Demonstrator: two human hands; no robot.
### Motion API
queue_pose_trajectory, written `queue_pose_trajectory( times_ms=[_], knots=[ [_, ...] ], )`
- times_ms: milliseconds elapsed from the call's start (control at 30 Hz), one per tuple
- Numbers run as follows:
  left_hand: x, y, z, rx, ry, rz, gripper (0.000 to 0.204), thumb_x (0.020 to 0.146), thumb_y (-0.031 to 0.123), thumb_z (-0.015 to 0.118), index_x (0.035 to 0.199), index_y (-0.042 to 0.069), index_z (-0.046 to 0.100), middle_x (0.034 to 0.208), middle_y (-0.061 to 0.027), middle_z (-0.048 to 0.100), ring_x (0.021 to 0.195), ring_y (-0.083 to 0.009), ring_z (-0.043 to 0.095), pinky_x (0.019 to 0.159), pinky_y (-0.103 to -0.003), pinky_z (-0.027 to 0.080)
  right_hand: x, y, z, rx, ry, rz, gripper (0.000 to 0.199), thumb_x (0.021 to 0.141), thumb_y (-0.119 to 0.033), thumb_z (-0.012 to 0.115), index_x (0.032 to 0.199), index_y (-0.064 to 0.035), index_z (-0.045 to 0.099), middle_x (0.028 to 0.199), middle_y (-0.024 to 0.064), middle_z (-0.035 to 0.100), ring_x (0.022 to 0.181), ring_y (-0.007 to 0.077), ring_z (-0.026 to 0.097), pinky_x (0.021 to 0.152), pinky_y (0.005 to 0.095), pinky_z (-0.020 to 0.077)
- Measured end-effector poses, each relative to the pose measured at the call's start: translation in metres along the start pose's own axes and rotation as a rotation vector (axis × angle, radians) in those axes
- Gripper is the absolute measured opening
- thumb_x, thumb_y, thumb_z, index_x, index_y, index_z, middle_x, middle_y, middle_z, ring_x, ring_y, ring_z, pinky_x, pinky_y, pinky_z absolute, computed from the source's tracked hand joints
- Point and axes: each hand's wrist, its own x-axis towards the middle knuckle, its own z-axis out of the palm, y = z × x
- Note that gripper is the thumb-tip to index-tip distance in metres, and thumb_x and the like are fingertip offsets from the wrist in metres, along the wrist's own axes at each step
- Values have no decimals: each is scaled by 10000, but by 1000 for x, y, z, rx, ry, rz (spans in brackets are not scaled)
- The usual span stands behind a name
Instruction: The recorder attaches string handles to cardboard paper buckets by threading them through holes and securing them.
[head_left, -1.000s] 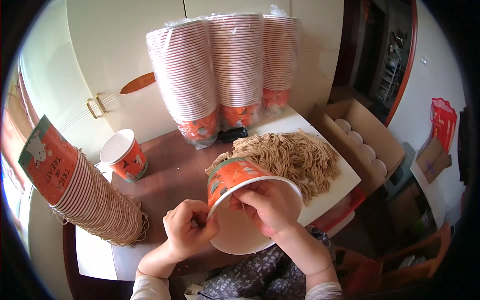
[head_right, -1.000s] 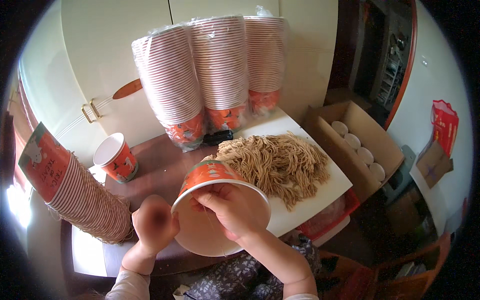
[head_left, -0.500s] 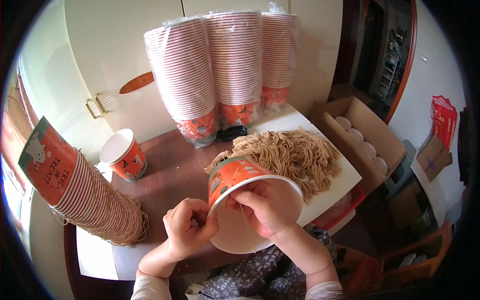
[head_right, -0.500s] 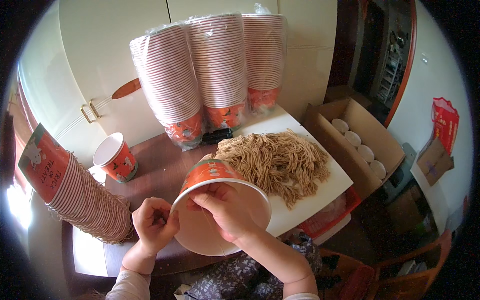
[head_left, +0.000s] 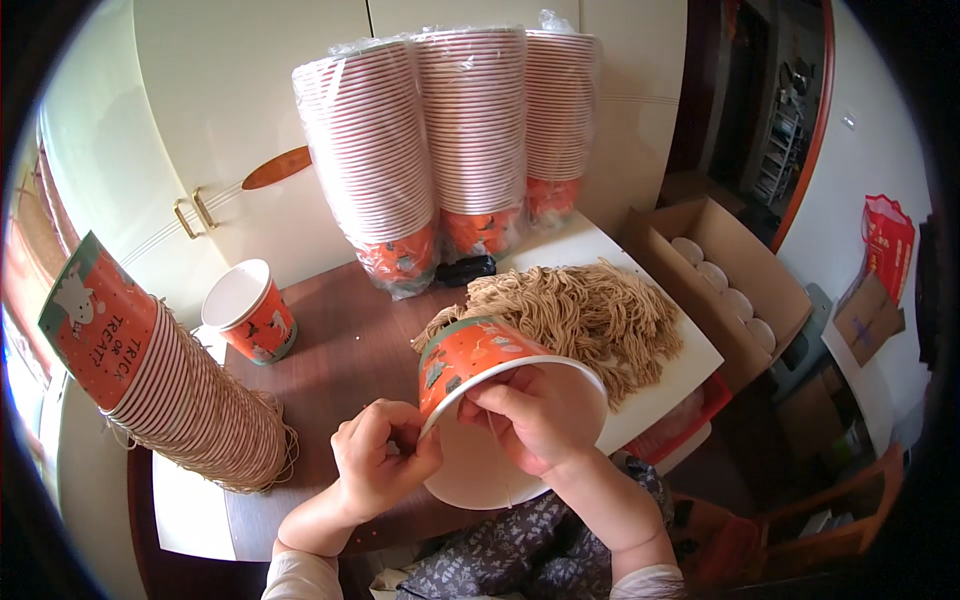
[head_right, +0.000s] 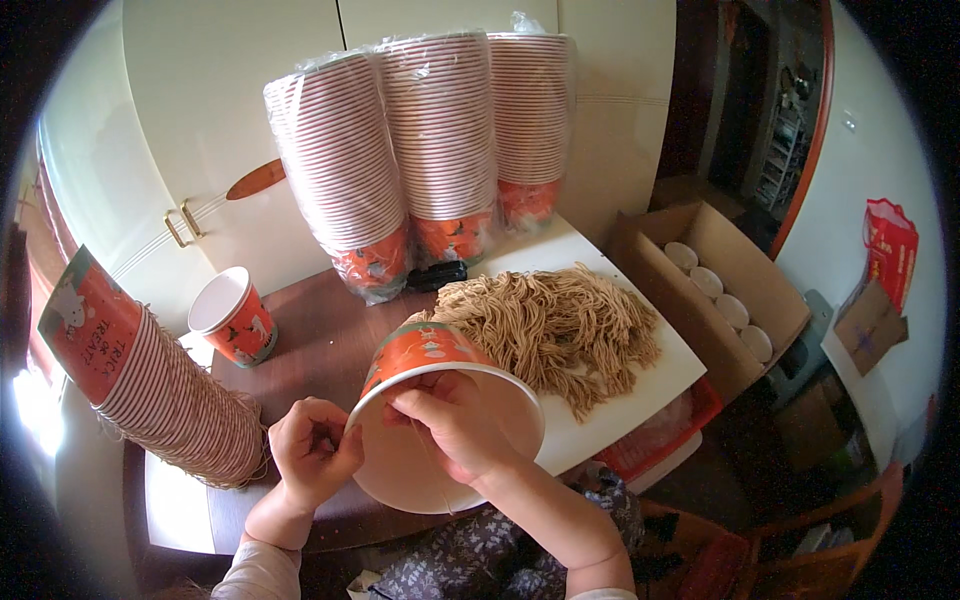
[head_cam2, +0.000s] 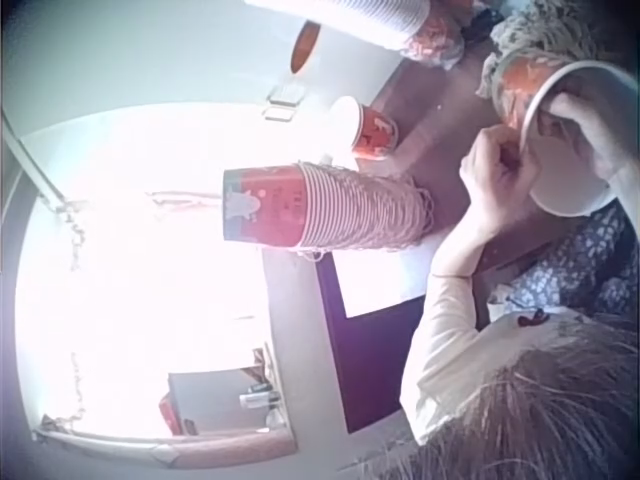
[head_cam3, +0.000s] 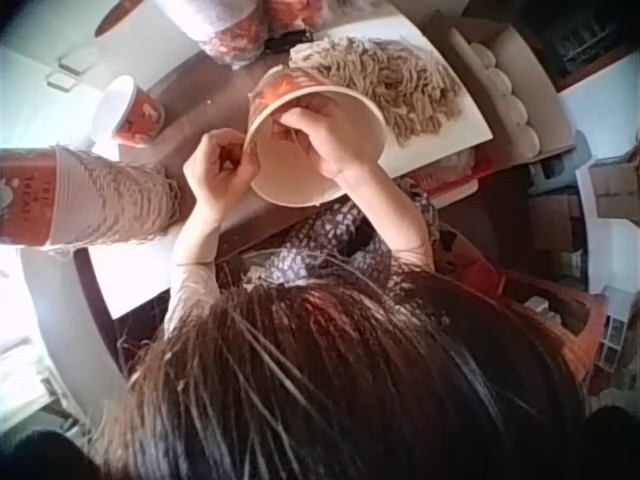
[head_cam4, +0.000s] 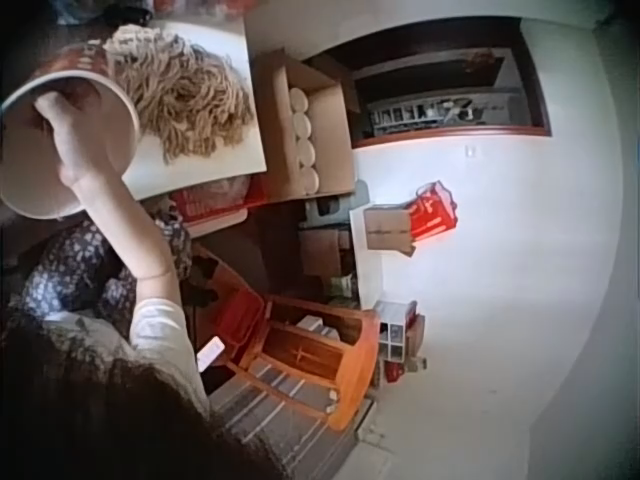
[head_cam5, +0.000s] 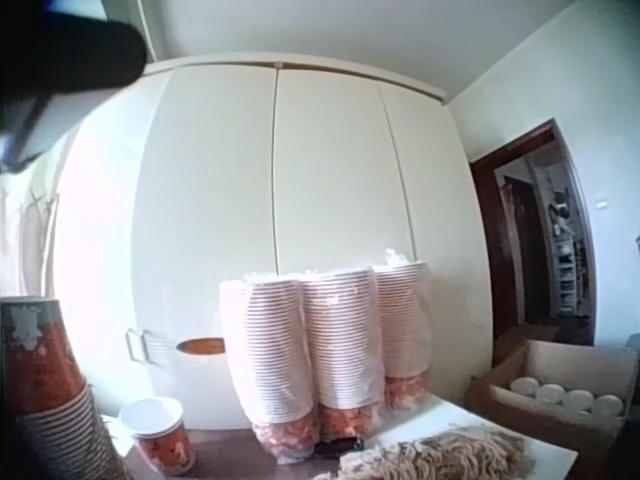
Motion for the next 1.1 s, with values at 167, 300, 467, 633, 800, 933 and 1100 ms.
queue_pose_trajectory(
  times_ms=[167, 300, 467, 633, 800, 933, 1100],
  knots=[
    [-1, -1, 1, 0, -20, -2, 191, 660, -6, 681, 762, 28, 524, 570, -31, 549, 439, -71, 521, 404, -201, 420, 0, 0, -3, 29, 15, -26, 169, 813, -75, 560, 970, -20, 590, 868, 51, 609, 747, 133, 570, 681, 255, 460],
    [-1, -2, 1, -38, -24, 14, 178, 694, 4, 668, 779, 24, 514, 600, 1, 516, 479, -11, 410, 415, -160, 315, 2, 1, -10, 23, -63, 2, 212, 823, -77, 583, 1028, -25, 565, 964, 50, 592, 841, 126, 554, 733, 272, 466],
    [5, -2, 0, 32, -21, 86, 200, 651, -18, 680, 762, 27, 521, 591, -34, 533, 435, -94, 523, 397, -219, 422, 0, -4, 0, -10, 73, -34, 195, 810, -93, 611, 991, -26, 583, 882, 47, 608, 755, 136, 577, 670, 257, 465],
    [4, -7, 4, 225, 4, 283, 197, 638, -3, 667, 761, 41, 520, 598, -39, 518, 434, -144, 529, 383, -256, 424, 4, -1, -15, -65, -12, -20, 225, 821, -111, 622, 1023, -23, 578, 967, 62, 599, 854, 154, 582, 735, 289, 485],
    [2, -12, 4, 343, -1, 386, 228, 620, 9, 656, 799, 30, 515, 599, -33, 503, 438, -148, 521, 386, -261, 422, -1, -6, -9, 38, -47, -3, 227, 849, -97, 588, 1045, 18, 573, 1012, 69, 596, 895, 152, 584, 830, 304, 484],
    [3, -11, 4, 378, -52, 488, 270, 588, -26, 655, 804, 45, 511, 632, -41, 525, 464, -163, 531, 411, -274, 443, 1, -7, -9, -12, -25, -67, 271, 841, -68, 581, 1097, 7, 534, 1057, 81, 581, 956, 176, 573, 845, 336, 485],
    [3, -12, 2, 408, -79, 487, 304, 570, -28, 665, 828, 37, 517, 648, -42, 520, 476, -163, 524, 424, -271, 443, 0, -11, -10, -127, 4, -104, 369, 828, -62, 574, 1178, -4, 473, 1102, 92, 562, 993, 191, 563, 851, 353, 478]
  ],
)
